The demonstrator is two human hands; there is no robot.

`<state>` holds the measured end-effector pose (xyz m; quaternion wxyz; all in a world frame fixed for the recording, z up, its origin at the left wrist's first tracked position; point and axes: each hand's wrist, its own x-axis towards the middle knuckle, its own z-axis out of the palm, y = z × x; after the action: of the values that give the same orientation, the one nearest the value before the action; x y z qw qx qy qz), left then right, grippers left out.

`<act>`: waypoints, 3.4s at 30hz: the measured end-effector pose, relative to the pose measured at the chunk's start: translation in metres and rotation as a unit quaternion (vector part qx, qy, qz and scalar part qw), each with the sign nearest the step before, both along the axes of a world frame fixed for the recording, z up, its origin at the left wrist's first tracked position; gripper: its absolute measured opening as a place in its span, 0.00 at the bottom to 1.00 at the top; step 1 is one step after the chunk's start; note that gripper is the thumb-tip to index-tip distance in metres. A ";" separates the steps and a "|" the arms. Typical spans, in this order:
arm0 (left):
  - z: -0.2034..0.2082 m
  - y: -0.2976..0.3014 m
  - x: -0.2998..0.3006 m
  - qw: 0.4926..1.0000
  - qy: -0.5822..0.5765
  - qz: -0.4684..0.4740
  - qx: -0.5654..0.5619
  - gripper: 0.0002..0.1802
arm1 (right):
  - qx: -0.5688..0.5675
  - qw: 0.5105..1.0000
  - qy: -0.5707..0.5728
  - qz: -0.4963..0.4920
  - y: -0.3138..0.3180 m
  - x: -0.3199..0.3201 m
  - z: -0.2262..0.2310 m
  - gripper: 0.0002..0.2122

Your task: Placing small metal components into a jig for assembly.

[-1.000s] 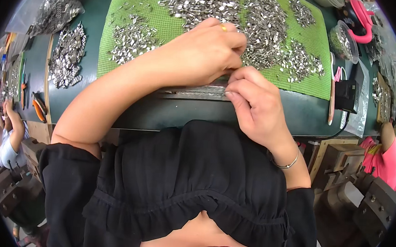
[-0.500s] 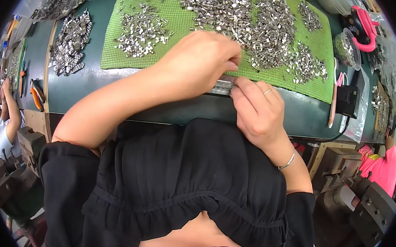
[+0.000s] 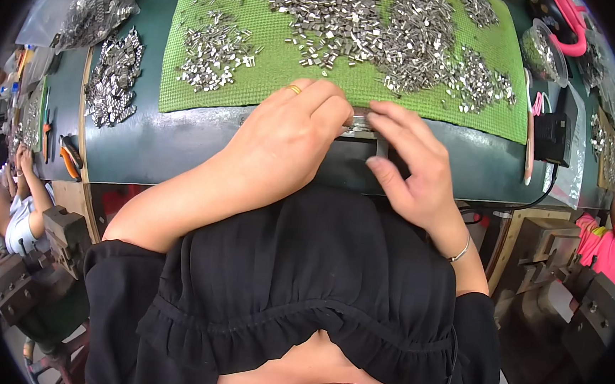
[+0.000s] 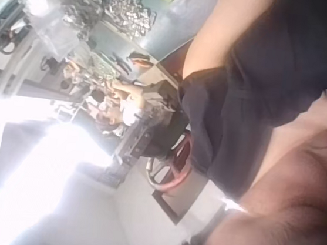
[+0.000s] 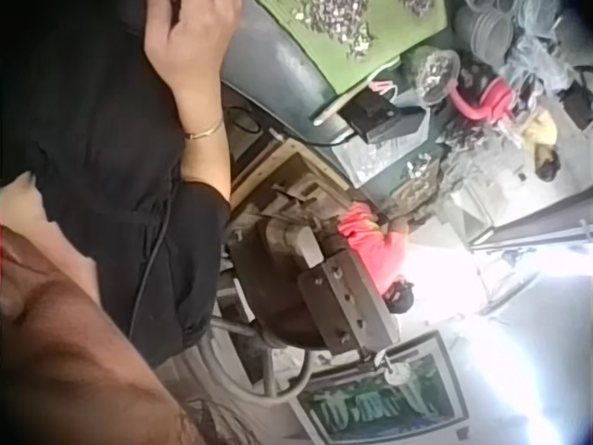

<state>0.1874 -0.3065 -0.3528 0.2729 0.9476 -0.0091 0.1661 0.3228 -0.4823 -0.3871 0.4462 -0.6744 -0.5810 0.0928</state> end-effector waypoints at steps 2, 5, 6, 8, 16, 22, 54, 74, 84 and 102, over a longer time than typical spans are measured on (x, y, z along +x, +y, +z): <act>0.004 -0.002 0.000 1.000 0.027 -0.001 0.014 0.08 | 0.005 0.999 0.036 -0.008 -0.003 0.000 -0.002 0.19; 0.012 -0.003 0.003 0.996 0.072 -0.003 0.047 0.07 | 0.021 0.998 0.060 -0.018 -0.003 0.001 -0.004 0.17; 0.015 -0.004 0.004 0.994 0.091 -0.003 0.066 0.07 | 0.027 0.998 0.062 -0.009 -0.003 0.002 -0.005 0.17; 0.019 -0.008 0.006 0.990 0.104 -0.006 0.097 0.06 | 0.036 0.997 0.067 -0.001 -0.003 0.003 -0.006 0.17; 0.010 -0.005 0.002 0.996 0.068 -0.008 0.049 0.10 | 0.060 0.996 0.072 0.006 -0.003 0.006 -0.009 0.16; -0.015 -0.009 0.000 0.999 -0.035 0.023 -0.007 0.12 | 0.040 0.996 0.076 0.024 -0.004 0.008 -0.007 0.16; 0.012 0.008 0.005 0.998 0.053 -0.037 0.014 0.09 | 0.077 0.994 0.076 0.011 -0.002 0.006 -0.009 0.15; 0.007 0.026 0.073 0.992 0.007 -0.060 0.110 0.05 | -0.063 0.944 -0.218 -0.240 0.009 0.202 0.002 0.05; 0.018 0.033 0.024 0.968 0.081 0.082 -0.224 0.08 | -0.089 0.902 -0.340 -0.251 0.053 0.216 0.005 0.08; -0.006 0.006 0.001 0.990 0.015 0.025 -0.139 0.04 | -0.193 0.821 -0.415 -0.341 0.087 0.218 0.004 0.08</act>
<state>0.1886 -0.3005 -0.3589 0.3981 0.9026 0.0423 0.1584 0.5410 -0.3951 -0.3831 0.0264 -0.8766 -0.4143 -0.2434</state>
